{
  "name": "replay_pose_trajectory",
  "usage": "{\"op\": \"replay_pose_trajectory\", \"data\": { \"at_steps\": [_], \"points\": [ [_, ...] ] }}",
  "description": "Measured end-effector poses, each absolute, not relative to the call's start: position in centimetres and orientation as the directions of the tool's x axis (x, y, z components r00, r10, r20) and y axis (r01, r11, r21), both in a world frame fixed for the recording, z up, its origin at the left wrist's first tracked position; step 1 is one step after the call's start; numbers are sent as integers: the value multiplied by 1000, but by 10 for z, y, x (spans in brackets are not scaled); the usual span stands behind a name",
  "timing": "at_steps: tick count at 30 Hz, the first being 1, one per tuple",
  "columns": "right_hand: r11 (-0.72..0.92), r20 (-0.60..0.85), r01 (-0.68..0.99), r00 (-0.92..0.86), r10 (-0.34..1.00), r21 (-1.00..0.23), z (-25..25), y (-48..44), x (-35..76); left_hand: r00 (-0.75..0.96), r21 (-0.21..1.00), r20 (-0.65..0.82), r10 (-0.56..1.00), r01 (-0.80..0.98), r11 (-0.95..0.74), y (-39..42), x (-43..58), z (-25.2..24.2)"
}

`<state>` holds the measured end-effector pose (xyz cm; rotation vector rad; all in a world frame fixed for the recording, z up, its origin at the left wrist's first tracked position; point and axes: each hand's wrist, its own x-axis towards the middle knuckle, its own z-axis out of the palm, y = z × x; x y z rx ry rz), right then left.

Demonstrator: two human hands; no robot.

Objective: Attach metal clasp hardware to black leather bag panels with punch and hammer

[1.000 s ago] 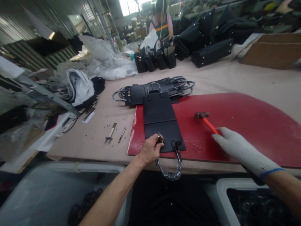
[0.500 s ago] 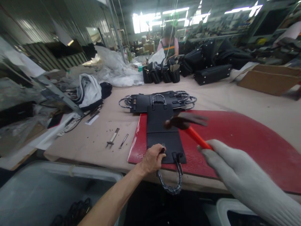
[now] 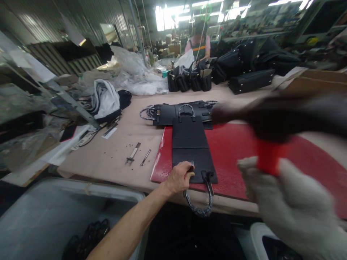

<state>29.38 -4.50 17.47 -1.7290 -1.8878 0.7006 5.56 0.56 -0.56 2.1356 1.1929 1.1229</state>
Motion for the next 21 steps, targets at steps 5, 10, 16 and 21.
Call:
{"op": "replay_pose_trajectory", "data": {
  "at_steps": [5, 10, 16, 21],
  "points": [
    [195, -63, 904, -235, 970, -379, 150, -38, 299, 286, 691, 431, 856, 505, -517, 7, 55, -9],
    [97, -23, 894, -119, 993, -437, 126, -11, 294, 281, 719, 399, 873, 495, -487, 4, 54, 1],
    [-49, -183, 889, -40, 982, -455, 70, 26, 265, 296, 761, 350, 889, 464, -454, 1, 52, 13],
    [-75, -235, 886, -39, 971, -457, 54, 36, 258, 288, 685, 508, 812, 436, -583, -7, 51, 2]
  ]
}}
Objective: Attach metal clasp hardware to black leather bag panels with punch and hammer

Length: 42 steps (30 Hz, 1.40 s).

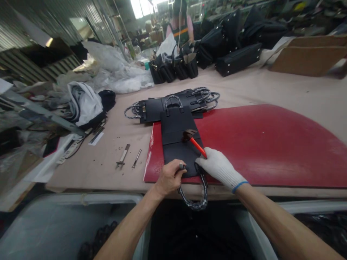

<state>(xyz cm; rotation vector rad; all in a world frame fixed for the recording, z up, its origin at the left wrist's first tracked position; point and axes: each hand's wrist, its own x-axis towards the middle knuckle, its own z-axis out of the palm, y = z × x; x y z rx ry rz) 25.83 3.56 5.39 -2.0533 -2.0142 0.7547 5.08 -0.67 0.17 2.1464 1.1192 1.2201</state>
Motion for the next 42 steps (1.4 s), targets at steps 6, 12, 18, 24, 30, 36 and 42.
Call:
{"op": "replay_pose_trajectory", "data": {
  "at_steps": [6, 12, 18, 24, 30, 36, 42],
  "points": [
    [-105, -277, 886, -27, 961, -451, 51, 38, 261, 90, 743, 474, 876, 493, -453, -15, 48, -2],
    [-130, -306, 900, -4, 952, -417, 51, 39, 261, 262, 664, 526, 809, 469, -583, -8, 45, 8],
    [-140, -341, 914, 2, 940, -381, 53, 40, 260, 63, 819, 339, 939, 471, -328, -8, 39, 11],
    [-148, -348, 911, 5, 937, -385, 51, 40, 261, 95, 807, 386, 918, 447, -386, -7, 52, 11],
    [-135, -323, 910, 1, 946, -393, 51, 38, 261, 132, 755, 440, 888, 481, -446, -8, 59, 9],
    [-115, -306, 908, -16, 952, -404, 50, 37, 262, 135, 720, 448, 884, 532, -446, -8, 58, 10],
    [-107, -303, 909, -22, 953, -404, 50, 37, 262, 140, 724, 436, 889, 532, -438, -7, 58, 10]
  ]
}}
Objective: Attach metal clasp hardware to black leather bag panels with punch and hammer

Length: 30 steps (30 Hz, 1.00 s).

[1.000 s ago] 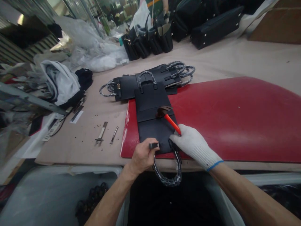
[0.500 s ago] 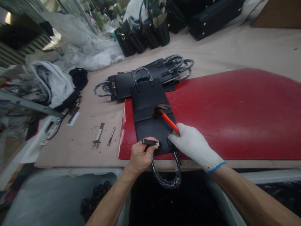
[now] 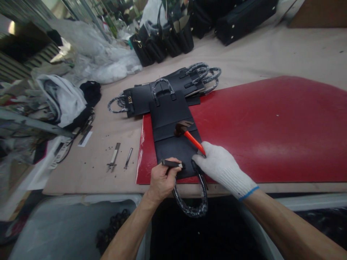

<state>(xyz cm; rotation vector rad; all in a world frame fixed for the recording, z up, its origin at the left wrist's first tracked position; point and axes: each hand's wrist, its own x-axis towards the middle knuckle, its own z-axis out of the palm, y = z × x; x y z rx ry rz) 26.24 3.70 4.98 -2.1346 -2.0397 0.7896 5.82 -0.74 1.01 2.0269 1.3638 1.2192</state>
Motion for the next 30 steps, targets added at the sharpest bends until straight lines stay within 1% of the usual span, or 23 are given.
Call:
{"op": "replay_pose_trajectory", "data": {
  "at_steps": [4, 9, 13, 18, 21, 26, 30],
  "points": [
    [-120, -316, 910, -13, 949, -397, 51, 37, 262, 142, 718, 435, 889, 541, -437, -7, 58, 9],
    [-112, -302, 912, -14, 953, -395, 51, 36, 262, 176, 681, 454, 873, 563, -468, -5, 61, 9],
    [-112, -293, 901, -17, 956, -419, 49, 35, 262, 182, 678, 453, 873, 565, -470, -5, 65, 9],
    [-111, -238, 814, -34, 971, -571, 49, 34, 265, 213, 692, 393, 895, 573, -440, -2, 64, 10],
    [-111, -219, 744, -48, 974, -659, 50, 32, 268, 221, 699, 387, 895, 562, -441, -1, 64, 10],
    [-192, -258, 508, -61, 964, -840, 52, 19, 275, 200, 690, 414, 888, 568, -449, -1, 67, 6],
    [-219, -257, 356, -63, 964, -908, 75, 4, 288, 196, 693, 414, 889, 565, -447, -2, 69, 3]
  ]
}}
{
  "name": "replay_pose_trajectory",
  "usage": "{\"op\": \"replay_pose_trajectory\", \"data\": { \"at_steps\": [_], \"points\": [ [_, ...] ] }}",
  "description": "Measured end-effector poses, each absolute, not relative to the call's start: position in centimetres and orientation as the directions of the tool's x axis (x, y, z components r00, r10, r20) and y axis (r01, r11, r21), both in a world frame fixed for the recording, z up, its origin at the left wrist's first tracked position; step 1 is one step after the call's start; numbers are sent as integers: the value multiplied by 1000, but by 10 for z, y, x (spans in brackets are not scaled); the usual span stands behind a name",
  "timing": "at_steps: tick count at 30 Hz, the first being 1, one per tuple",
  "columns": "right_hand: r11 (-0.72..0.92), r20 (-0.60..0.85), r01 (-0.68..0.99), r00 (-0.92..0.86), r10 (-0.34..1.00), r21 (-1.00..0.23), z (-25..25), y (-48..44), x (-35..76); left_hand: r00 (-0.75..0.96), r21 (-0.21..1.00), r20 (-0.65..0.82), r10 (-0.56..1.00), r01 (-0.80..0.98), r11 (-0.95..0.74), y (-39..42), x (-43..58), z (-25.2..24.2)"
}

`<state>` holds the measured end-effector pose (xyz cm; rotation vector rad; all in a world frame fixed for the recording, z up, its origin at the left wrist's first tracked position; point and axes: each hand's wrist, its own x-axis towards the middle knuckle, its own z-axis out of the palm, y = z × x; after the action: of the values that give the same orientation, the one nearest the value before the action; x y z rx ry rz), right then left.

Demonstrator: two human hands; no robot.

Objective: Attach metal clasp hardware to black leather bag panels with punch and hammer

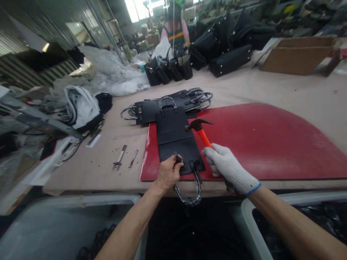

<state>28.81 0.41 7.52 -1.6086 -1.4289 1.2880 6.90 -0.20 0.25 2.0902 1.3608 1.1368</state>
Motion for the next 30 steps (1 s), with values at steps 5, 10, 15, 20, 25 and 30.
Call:
{"op": "replay_pose_trajectory", "data": {
  "at_steps": [5, 10, 15, 20, 25, 30],
  "points": [
    [-53, -68, 310, -40, 997, -949, 139, -21, 303, 212, 673, 427, 879, 575, -466, -3, 71, -1],
    [264, 218, 623, -151, 964, -737, 166, -39, 309, 216, 661, 423, 880, 590, -463, -3, 75, -2],
    [345, 252, 812, -252, 934, -470, 177, -39, 306, 212, 660, 441, 872, 582, -475, -2, 78, -3],
    [380, 409, 769, -169, 897, -514, 192, -52, 300, 204, 685, 433, 878, 558, -468, -2, 77, -1],
    [223, 39, 945, -220, 975, -241, 173, -50, 306, 217, 667, 442, 871, 570, -480, -1, 77, -4],
    [225, 266, 862, -110, 958, -453, 190, -53, 306, 222, 668, 432, 874, 572, -476, -1, 77, -4]
  ]
}}
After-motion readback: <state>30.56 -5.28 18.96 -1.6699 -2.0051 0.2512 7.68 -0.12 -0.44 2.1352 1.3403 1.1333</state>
